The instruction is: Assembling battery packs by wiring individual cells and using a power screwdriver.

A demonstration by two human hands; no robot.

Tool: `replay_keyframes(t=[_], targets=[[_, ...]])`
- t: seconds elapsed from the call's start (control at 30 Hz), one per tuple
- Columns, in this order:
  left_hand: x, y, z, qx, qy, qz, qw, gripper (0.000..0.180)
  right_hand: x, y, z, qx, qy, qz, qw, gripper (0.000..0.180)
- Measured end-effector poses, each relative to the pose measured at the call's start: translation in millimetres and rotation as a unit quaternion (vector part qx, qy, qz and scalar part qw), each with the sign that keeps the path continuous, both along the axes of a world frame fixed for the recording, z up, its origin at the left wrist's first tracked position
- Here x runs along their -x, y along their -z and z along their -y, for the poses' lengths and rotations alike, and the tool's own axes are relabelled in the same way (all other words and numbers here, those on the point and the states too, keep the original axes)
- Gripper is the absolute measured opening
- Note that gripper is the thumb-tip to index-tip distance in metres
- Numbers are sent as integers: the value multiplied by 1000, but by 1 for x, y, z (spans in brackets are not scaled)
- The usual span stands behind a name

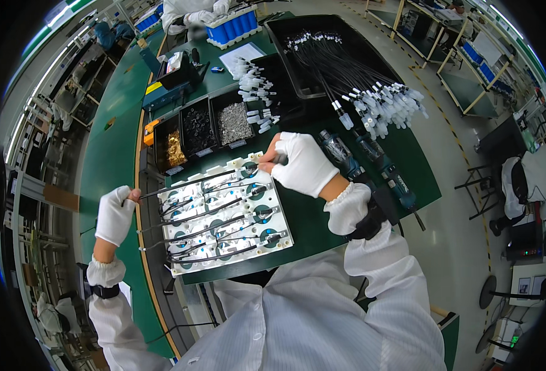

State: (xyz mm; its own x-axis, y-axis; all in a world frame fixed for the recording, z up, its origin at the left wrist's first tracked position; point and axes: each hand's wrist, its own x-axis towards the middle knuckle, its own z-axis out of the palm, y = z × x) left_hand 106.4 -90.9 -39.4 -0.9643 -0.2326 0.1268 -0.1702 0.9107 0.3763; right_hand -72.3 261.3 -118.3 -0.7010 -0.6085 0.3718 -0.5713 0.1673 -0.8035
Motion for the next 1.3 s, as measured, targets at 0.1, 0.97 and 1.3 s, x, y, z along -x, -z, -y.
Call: replay_keyframes(t=[0.1, 0.97, 1.3], targets=[[-15, 47, 29, -70, 74, -5, 995, 27, 3, 3, 1, 23, -12, 91, 996, 13], [96, 44, -169, 66, 205, -73, 974, 19, -91, 51, -83, -507, 305, -97, 800, 43], [93, 60, -166, 122, 208, -122, 963, 9, -71, 59, -129, -82, 86, 486, 866, 42]])
